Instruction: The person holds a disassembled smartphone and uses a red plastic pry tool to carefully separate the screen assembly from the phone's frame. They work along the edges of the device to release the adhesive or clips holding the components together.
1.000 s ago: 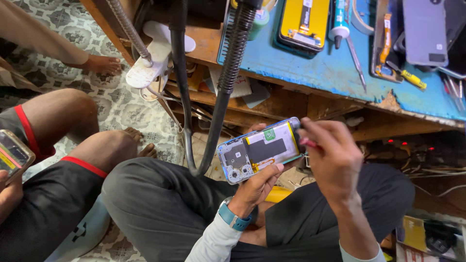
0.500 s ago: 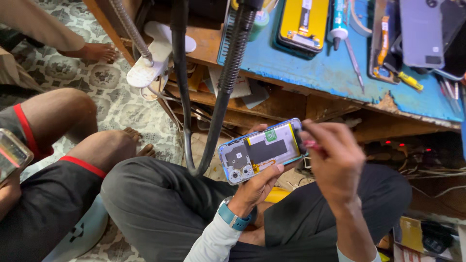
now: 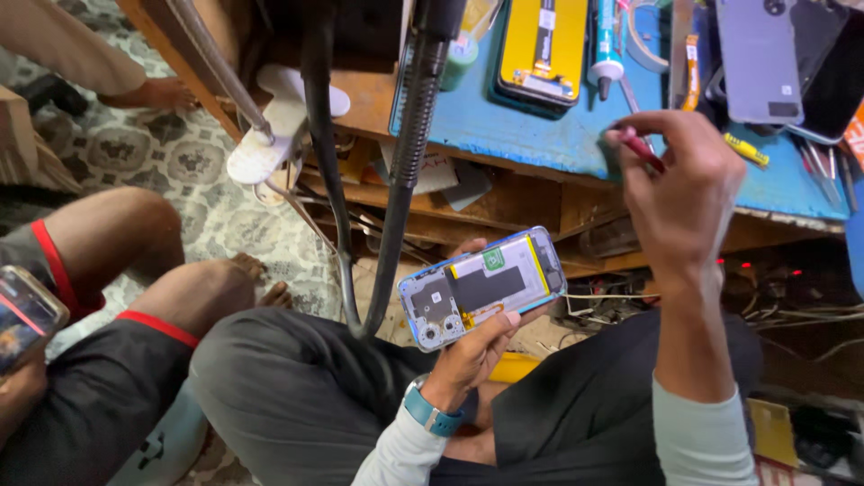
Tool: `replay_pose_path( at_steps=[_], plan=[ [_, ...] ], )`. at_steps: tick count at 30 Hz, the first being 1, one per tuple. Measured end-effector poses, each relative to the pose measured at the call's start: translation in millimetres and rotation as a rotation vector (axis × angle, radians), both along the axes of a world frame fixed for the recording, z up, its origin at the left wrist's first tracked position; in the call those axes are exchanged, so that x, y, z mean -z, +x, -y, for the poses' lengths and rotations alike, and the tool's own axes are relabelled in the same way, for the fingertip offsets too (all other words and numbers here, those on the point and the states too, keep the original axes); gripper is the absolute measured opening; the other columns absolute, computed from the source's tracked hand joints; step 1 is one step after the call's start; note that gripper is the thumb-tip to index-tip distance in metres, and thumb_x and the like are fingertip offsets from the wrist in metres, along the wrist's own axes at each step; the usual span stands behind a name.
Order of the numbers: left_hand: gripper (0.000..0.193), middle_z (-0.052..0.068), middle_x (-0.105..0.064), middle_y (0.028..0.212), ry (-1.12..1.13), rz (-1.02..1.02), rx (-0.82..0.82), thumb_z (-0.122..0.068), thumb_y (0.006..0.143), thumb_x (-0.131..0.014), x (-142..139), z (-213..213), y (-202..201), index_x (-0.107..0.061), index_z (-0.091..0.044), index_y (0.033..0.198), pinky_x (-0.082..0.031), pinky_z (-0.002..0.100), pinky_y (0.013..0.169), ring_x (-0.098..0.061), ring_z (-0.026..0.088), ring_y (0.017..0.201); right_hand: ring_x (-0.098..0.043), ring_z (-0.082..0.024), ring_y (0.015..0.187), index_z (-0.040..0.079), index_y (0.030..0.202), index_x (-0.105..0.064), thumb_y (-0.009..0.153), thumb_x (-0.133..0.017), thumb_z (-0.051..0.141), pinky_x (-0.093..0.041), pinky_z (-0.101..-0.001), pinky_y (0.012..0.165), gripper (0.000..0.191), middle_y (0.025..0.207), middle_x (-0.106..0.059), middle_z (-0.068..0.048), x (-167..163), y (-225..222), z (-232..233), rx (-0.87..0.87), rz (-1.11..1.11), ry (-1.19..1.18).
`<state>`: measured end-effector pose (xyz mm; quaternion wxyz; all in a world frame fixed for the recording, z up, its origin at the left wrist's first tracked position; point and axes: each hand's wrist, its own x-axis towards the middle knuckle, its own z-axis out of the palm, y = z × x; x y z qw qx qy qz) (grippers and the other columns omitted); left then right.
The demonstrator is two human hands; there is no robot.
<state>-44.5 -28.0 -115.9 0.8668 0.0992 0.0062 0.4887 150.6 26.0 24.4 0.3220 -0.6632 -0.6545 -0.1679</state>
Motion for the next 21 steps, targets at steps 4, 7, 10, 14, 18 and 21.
replay_pose_path(
  at_steps=[4,7,10,14,18,21],
  plan=[
    [0.088,0.015,-0.046,0.147,0.003,-0.027,-0.005,0.020,0.082,-0.059,0.7,-1.7,0.5,-0.027,-0.017,0.155,-0.044,0.064,0.116,-0.049,0.038,0.142,-0.063,-0.014,0.079,0.002,0.107,-0.076,0.098,-0.089,0.006,-0.049,-0.0284,0.064,0.016,0.096,-0.070,-0.010,1.5,6.3,-1.9,-0.062,0.068,0.007],
    [0.087,0.015,-0.046,0.147,0.010,-0.040,-0.005,0.020,0.083,-0.059,2.9,-0.9,2.1,-0.026,-0.016,0.155,-0.044,0.063,0.118,-0.049,0.038,0.143,-0.057,-0.023,0.064,-0.004,0.103,-0.078,0.083,-0.092,0.001,-0.046,-0.0369,0.051,0.025,0.092,-0.069,-0.019,-2.3,-4.7,16.7,0.046,0.123,0.110],
    [0.087,0.015,-0.046,0.147,0.003,-0.058,-0.022,0.019,0.084,-0.060,4.7,-0.7,3.6,-0.026,-0.016,0.156,-0.044,0.063,0.118,-0.048,0.036,0.142,-0.071,-0.012,0.080,0.010,0.111,-0.075,0.090,-0.073,-0.007,-0.058,-0.0288,0.068,0.027,0.103,-0.074,-0.003,-3.3,-19.3,48.3,-0.206,-0.116,-0.183],
    [0.086,0.014,-0.046,0.147,0.012,-0.066,-0.041,0.018,0.085,-0.060,4.4,0.7,3.2,-0.026,-0.016,0.156,-0.045,0.063,0.117,-0.048,0.033,0.142,-0.071,-0.023,0.083,0.009,0.111,-0.076,0.079,-0.079,0.000,-0.058,-0.0343,0.069,0.034,0.100,-0.070,-0.006,16.3,-32.7,61.9,-0.249,-0.032,-0.371],
    [0.085,0.013,-0.047,0.147,0.023,-0.056,-0.032,0.017,0.085,-0.059,4.2,-0.6,2.8,-0.026,-0.017,0.156,-0.044,0.061,0.118,-0.049,0.033,0.142,-0.071,-0.025,0.081,0.009,0.108,-0.075,0.079,-0.077,0.003,-0.057,-0.0355,0.067,0.030,0.099,-0.070,-0.005,28.1,-34.6,57.7,-0.243,0.035,-0.357],
    [0.084,0.012,-0.048,0.145,0.043,-0.076,-0.043,0.017,0.086,-0.059,7.0,-2.0,3.1,-0.026,-0.016,0.156,-0.046,0.059,0.118,-0.050,0.030,0.140,-0.070,-0.026,0.074,0.006,0.104,-0.071,0.083,-0.075,0.008,-0.055,-0.0376,0.059,0.021,0.095,-0.066,-0.007,30.3,-35.3,54.8,-0.201,0.179,-0.396]
  ],
)
